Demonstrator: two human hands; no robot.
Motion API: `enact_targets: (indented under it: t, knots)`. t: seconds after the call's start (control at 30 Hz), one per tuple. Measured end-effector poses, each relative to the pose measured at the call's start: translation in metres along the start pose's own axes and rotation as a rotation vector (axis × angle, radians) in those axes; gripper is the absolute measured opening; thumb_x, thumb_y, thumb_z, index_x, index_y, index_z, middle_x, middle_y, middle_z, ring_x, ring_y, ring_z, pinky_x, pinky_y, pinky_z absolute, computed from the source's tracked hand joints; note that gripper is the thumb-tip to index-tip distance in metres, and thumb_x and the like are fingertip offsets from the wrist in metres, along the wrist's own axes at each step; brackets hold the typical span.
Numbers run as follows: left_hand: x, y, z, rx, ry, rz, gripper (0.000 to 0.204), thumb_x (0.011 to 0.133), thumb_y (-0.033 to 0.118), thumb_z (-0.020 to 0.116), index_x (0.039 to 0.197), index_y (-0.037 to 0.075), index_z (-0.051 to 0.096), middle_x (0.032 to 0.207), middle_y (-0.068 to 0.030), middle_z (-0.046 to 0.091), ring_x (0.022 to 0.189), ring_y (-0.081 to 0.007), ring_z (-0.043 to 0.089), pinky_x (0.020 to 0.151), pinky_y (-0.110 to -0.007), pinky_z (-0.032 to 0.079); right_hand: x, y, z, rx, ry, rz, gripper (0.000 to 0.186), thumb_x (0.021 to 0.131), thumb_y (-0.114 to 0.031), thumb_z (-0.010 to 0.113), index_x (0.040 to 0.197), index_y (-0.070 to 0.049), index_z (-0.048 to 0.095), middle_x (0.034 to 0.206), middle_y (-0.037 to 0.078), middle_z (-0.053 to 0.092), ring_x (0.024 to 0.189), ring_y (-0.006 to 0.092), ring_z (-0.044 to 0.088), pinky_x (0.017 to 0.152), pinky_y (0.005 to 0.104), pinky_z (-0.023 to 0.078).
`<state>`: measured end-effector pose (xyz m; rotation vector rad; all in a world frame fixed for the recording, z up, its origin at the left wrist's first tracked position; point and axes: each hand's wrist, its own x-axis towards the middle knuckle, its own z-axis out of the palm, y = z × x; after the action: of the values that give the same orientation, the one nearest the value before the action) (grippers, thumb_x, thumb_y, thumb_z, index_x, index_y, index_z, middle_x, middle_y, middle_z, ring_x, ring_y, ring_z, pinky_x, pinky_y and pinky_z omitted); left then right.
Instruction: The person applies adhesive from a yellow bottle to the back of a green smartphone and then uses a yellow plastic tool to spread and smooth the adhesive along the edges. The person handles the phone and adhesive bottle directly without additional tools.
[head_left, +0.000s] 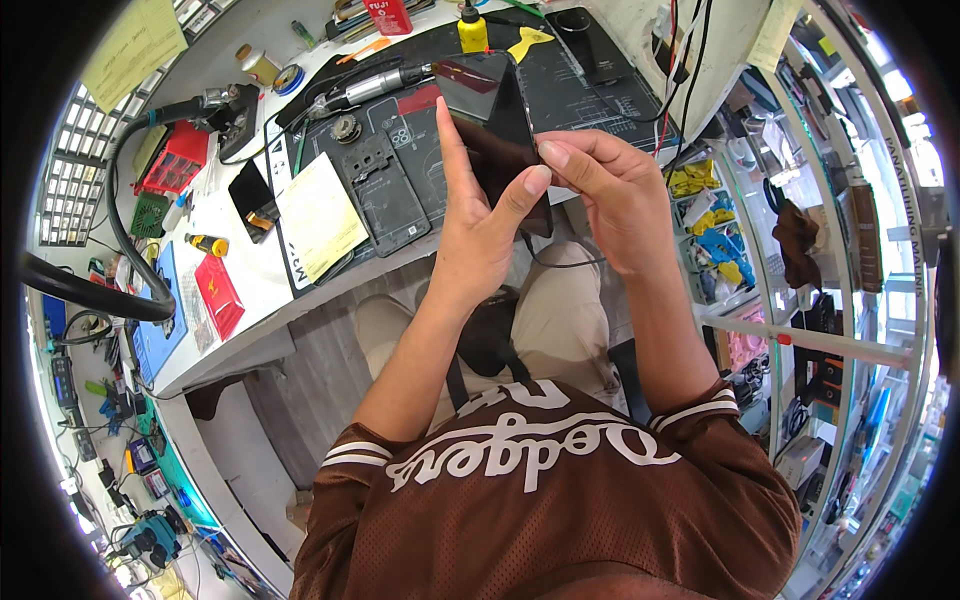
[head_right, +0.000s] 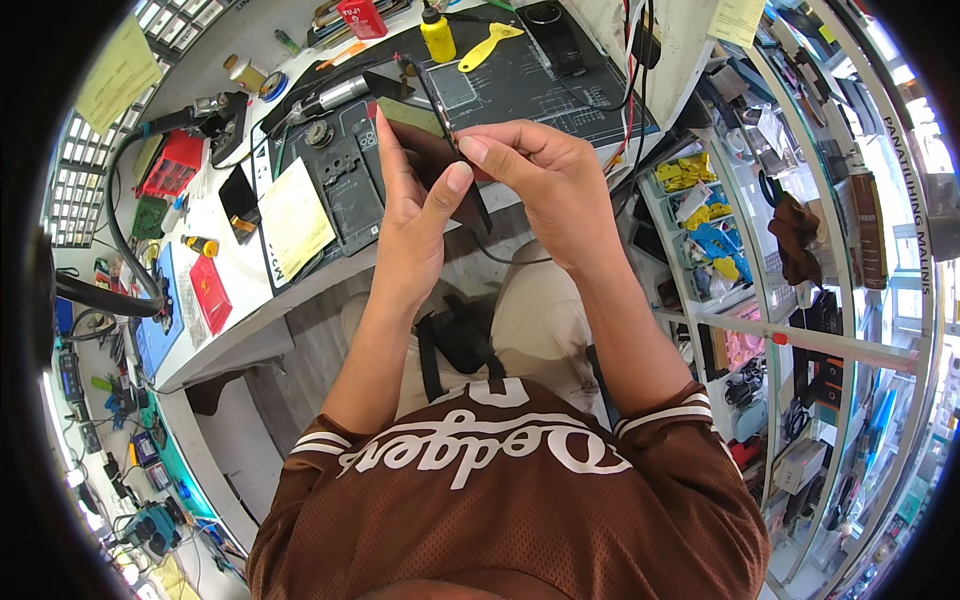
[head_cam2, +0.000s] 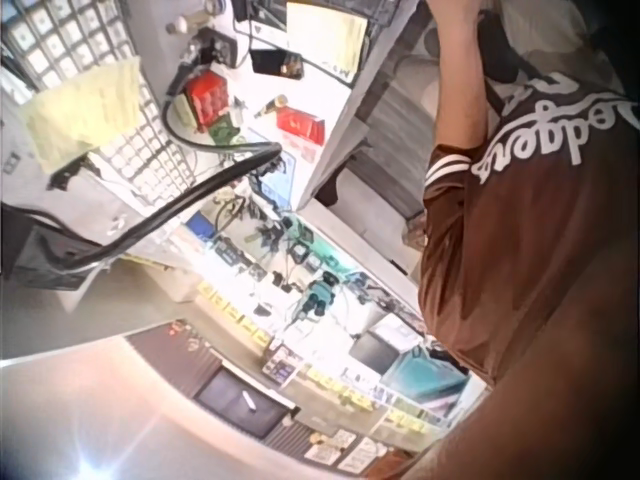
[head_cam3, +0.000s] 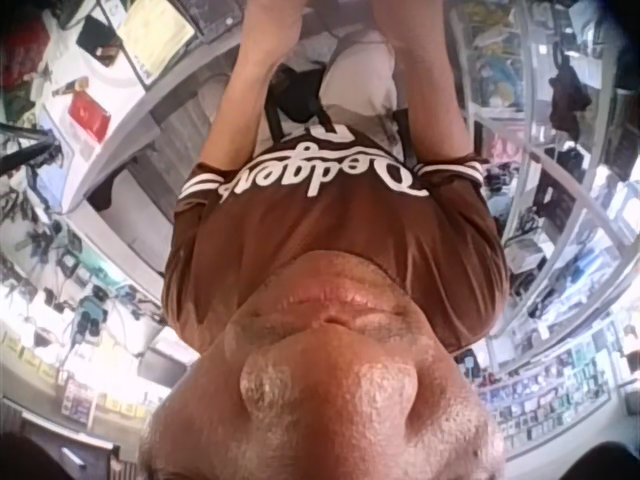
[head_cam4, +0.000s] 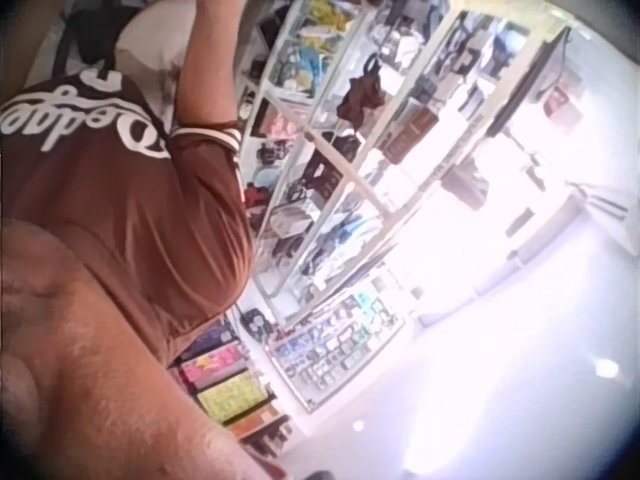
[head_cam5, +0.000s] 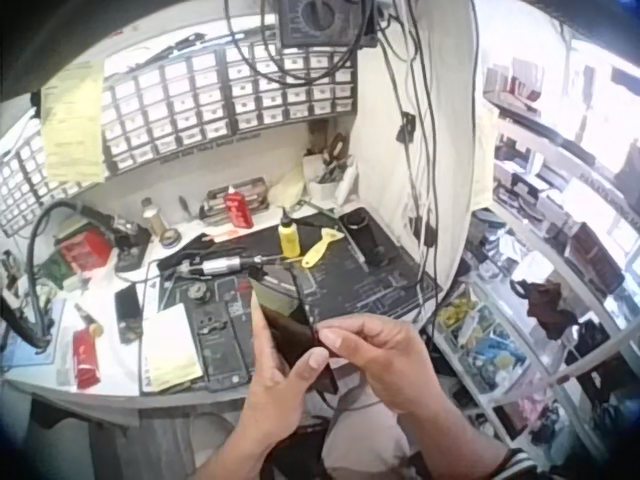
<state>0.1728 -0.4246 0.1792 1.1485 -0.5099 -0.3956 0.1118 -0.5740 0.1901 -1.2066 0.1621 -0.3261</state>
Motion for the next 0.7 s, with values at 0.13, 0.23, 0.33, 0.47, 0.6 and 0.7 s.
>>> enact_targets:
  t: [0.13, 0.23, 0.33, 0.47, 0.6, 0.7]
  knots:
    - [-0.003, 0.003, -0.002, 0.031, 0.002, 0.01, 0.118, 0.101, 0.026, 0.077, 0.17, 0.008, -0.018, 0.158, -0.0181, 0.041, 0.141, -0.0246, 0.048, 0.12, -0.037, 0.038, -0.001, 0.0, 0.0, 0.024, -0.022, -0.012, 0.024, 0.101, -0.012, 0.076, 0.117, 0.005, 0.077, 0.104, 0.008, 0.078, 0.094, 0.0126, 0.071, 0.089, 0.0279, 0.056]
    - [-0.005, 0.007, -0.001, 0.028, -0.002, -0.006, 0.117, 0.101, 0.026, 0.077, 0.17, 0.008, -0.016, 0.159, -0.018, 0.041, 0.142, -0.025, 0.047, 0.12, -0.037, 0.038, -0.003, -0.002, 0.003, 0.032, -0.022, -0.013, 0.023, 0.1, -0.012, 0.076, 0.117, 0.005, 0.077, 0.103, 0.008, 0.078, 0.094, 0.0124, 0.071, 0.089, 0.0277, 0.056]
    - [-0.006, 0.007, 0.0, 0.026, -0.004, 0.019, 0.117, 0.101, 0.027, 0.078, 0.17, 0.008, -0.015, 0.159, -0.0179, 0.041, 0.143, -0.0253, 0.047, 0.12, -0.037, 0.038, -0.005, -0.003, 0.004, 0.019, -0.016, -0.011, 0.023, 0.1, -0.012, 0.076, 0.116, 0.004, 0.077, 0.102, 0.008, 0.078, 0.094, 0.0125, 0.072, 0.089, 0.0276, 0.056]
    - [-0.009, 0.013, 0.001, 0.031, 0.003, -0.006, 0.118, 0.1, 0.028, 0.079, 0.171, 0.008, -0.014, 0.159, -0.0175, 0.041, 0.144, -0.0255, 0.046, 0.12, -0.037, 0.038, -0.008, -0.006, 0.005, 0.021, -0.015, 0.005, 0.023, 0.1, -0.013, 0.076, 0.117, 0.004, 0.077, 0.103, 0.007, 0.078, 0.095, 0.0129, 0.072, 0.09, 0.028, 0.057]
    - [-0.012, 0.017, 0.005, 0.05, 0.012, 0.006, 0.117, 0.1, 0.029, 0.079, 0.171, 0.008, -0.011, 0.162, -0.0187, 0.038, 0.146, -0.0262, 0.043, 0.122, -0.038, 0.037, -0.011, -0.011, 0.005, 0.034, -0.006, 0.031, 0.024, 0.101, -0.014, 0.076, 0.118, 0.004, 0.077, 0.104, 0.007, 0.077, 0.096, 0.0138, 0.072, 0.091, 0.0289, 0.057]
    - [-0.011, 0.01, 0.001, 0.106, 0.027, 0.018, 0.117, 0.099, 0.03, 0.079, 0.172, 0.008, -0.01, 0.165, -0.0205, 0.033, 0.147, -0.0269, 0.043, 0.121, -0.038, 0.037, -0.013, -0.02, 0.007, 0.05, -0.008, 0.036, 0.025, 0.101, -0.014, 0.076, 0.118, 0.004, 0.076, 0.108, 0.008, 0.077, 0.098, 0.0142, 0.072, 0.093, 0.0301, 0.057]
